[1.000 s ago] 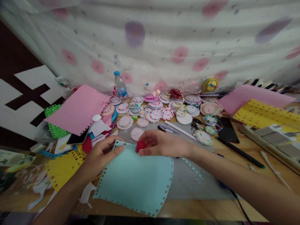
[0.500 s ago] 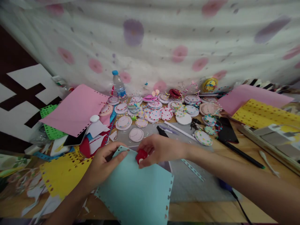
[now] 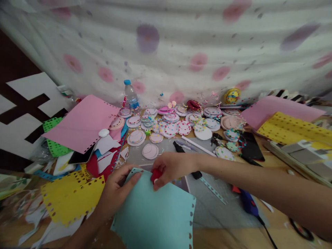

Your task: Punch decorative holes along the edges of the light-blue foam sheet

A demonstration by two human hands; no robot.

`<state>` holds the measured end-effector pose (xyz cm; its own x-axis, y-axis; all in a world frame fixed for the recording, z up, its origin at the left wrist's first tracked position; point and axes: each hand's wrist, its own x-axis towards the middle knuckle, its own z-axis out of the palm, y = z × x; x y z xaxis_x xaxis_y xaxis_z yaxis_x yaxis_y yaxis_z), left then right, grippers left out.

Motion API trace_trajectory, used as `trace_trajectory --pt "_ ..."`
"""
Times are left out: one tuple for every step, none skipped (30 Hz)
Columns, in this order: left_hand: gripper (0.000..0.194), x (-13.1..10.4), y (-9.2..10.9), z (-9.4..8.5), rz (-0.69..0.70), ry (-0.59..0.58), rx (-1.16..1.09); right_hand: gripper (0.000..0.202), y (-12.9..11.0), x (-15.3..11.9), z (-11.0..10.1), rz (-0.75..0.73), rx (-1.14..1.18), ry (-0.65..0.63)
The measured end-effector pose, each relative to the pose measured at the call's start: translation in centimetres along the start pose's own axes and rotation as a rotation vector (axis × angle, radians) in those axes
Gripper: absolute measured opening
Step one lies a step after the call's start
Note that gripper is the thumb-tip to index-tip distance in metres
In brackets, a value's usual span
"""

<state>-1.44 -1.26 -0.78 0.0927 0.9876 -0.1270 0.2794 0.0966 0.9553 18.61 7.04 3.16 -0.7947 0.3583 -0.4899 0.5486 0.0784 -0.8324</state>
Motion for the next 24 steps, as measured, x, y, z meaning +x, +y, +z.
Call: trace_trajectory --pt "0.022 0.0 -0.4 0.2 -0.002 0.020 -0.024 0.032 0.0 0.0 0.1 0.013 -0.022 0.009" --pt "0.022 -0.1 -0.7 0.4 -0.002 0.047 -0.043 0.033 0.0 0.1 0.1 0.022 -0.044 0.016" --pt "0.021 -0.1 -1.1 0.6 -0.002 0.080 -0.058 0.034 0.0 0.1 0.2 0.025 -0.062 0.023" --pt "0.021 -0.2 -1.4 0.8 -0.002 0.113 -0.069 0.034 0.0 0.1 0.2 0.024 -0.074 0.027" --pt "0.020 -0.3 -1.6 0.9 -0.003 0.130 -0.074 0.034 -0.1 0.1 0.2 0.024 -0.078 0.029" --pt "0.020 -0.3 -1.7 1.0 -0.006 0.136 -0.072 0.033 -0.2 0.1 0.2 0.026 -0.079 0.026" --pt "0.020 -0.4 -1.7 1.1 -0.011 0.133 -0.067 0.032 -0.3 0.0 0.1 0.031 -0.078 0.022" --pt "0.019 -0.5 -1.6 1.1 -0.016 0.124 -0.060 0.031 -0.4 0.0 0.1 0.037 -0.077 0.018" --pt "0.019 -0.6 -1.5 1.1 -0.020 0.111 -0.051 0.029 -0.5 -0.1 0.0 0.045 -0.078 0.014" --pt "0.018 -0.7 -1.3 1.1 -0.023 0.103 -0.044 0.028 -0.6 -0.1 -0.1 0.051 -0.081 0.010" --pt "0.018 -0.7 -1.2 1.1 -0.026 0.102 -0.037 0.026 -0.7 -0.1 -0.2 0.055 -0.087 0.008" --pt "0.018 -0.8 -1.0 1.0 -0.025 0.108 -0.031 0.025 -0.7 -0.2 -0.2 0.057 -0.093 0.008" --pt "0.018 -0.8 -1.0 1.0 -0.023 0.112 -0.022 0.024 -0.7 -0.2 -0.2 0.056 -0.100 0.009" --pt "0.018 -0.8 -0.9 1.1 -0.019 0.116 -0.014 0.022 -0.7 -0.2 -0.2 0.052 -0.109 0.011" --pt "0.018 -0.8 -0.9 1.1 -0.014 0.115 -0.009 0.021 -0.7 -0.1 -0.1 0.042 -0.123 0.017" --pt "0.018 -0.8 -0.9 1.1 -0.012 0.110 -0.007 0.021 -0.7 -0.1 -0.1 0.030 -0.145 0.030" --pt "0.019 -0.8 -0.9 1.2 -0.013 0.105 -0.010 0.021 -0.7 -0.1 0.1 0.021 -0.175 0.049" --pt "0.019 -0.8 -0.9 1.3 -0.017 0.106 -0.019 0.022 -0.7 0.0 0.2 0.019 -0.211 0.072" --pt "0.019 -0.8 -0.8 1.5 -0.024 0.111 -0.032 0.024 -0.8 0.0 0.4 0.025 -0.248 0.093" --pt "0.018 -0.9 -0.8 1.6 -0.028 0.123 -0.044 0.025 -0.9 0.1 0.6 0.040 -0.283 0.114" --pt "0.017 -0.9 -0.8 1.7 -0.027 0.136 -0.052 0.025 -0.9 0.1 0.8 0.062 -0.314 0.133" --pt "0.016 -0.9 -0.8 1.8 -0.020 0.146 -0.058 0.026 -1.0 0.1 0.9 0.087 -0.342 0.148" --pt "0.016 -0.9 -0.8 1.9 -0.007 0.152 -0.061 0.026 -1.1 0.2 1.0 0.107 -0.372 0.162" --pt "0.016 -0.8 -0.9 2.0 0.007 0.151 -0.061 0.026 -1.1 0.2 1.1 0.121 -0.404 0.174"
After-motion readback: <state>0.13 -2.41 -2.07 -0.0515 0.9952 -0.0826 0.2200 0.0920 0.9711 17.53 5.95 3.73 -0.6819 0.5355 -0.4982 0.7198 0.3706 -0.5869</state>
